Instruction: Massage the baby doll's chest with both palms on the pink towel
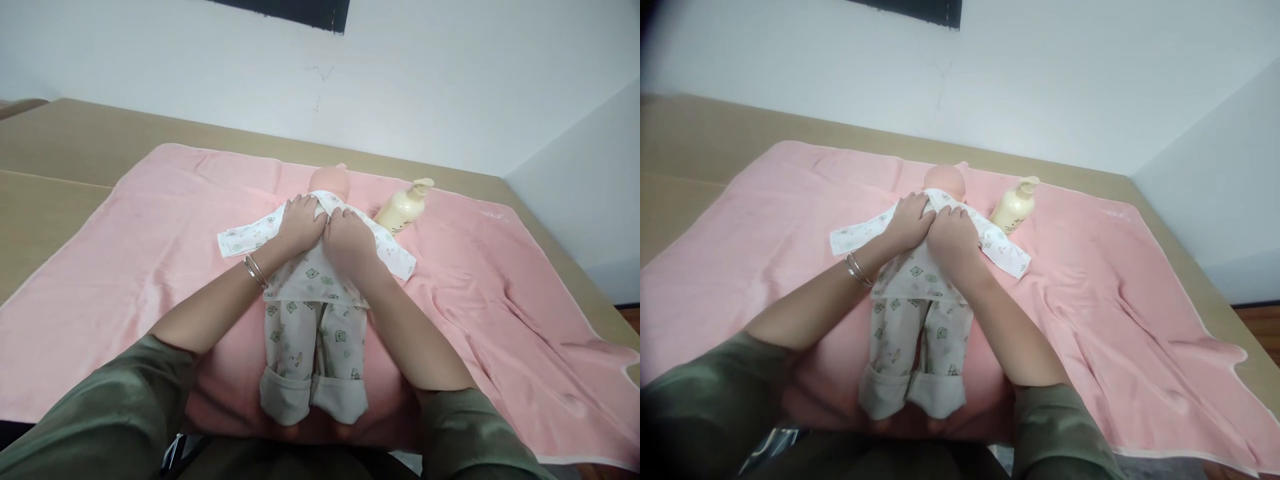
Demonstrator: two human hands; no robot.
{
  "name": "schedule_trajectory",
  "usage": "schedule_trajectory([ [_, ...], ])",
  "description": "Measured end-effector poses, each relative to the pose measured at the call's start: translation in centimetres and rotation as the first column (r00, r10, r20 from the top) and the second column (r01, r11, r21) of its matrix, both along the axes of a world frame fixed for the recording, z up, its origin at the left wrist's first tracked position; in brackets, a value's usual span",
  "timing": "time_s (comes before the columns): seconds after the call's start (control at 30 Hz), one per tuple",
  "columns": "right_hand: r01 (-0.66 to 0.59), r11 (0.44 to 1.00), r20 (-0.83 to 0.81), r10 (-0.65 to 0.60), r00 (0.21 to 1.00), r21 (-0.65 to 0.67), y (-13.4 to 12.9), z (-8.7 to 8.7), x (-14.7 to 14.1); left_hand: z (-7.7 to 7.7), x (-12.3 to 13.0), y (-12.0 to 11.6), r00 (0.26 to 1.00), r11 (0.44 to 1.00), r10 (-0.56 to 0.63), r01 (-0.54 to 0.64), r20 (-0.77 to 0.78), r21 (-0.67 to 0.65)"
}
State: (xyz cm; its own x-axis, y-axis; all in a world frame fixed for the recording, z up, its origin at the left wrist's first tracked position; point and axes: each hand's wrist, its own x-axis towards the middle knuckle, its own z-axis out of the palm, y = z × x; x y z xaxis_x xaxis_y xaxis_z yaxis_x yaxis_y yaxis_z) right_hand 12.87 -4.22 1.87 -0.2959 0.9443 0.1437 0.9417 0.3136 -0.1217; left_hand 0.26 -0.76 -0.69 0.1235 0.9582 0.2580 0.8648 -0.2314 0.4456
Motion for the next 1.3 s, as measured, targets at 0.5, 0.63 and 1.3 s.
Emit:
schedule_trajectory([
  [0.5, 0.064, 0.996, -0.226, -0.075, 0.971, -0.057, 3.7, -1.2, 1.9, -0.5, 1.1, -1.4, 0.997, 0.998, 0.004, 0.001, -0.077, 0.067],
  [0.63, 0.081, 0.987, -0.266, -0.116, 0.957, -0.137, 4.4, -1.3, 2.8, -1.1, 2.3, -3.1, 0.998, 0.994, 0.011, -0.004, -0.056, 0.112],
  [1.3, 0.000, 0.998, -0.216, -0.014, 0.976, -0.067, 2.9, -0.8, 1.5, -0.3, 0.3, -0.4, 0.997, 0.996, 0.012, -0.006, -0.077, 0.085],
])
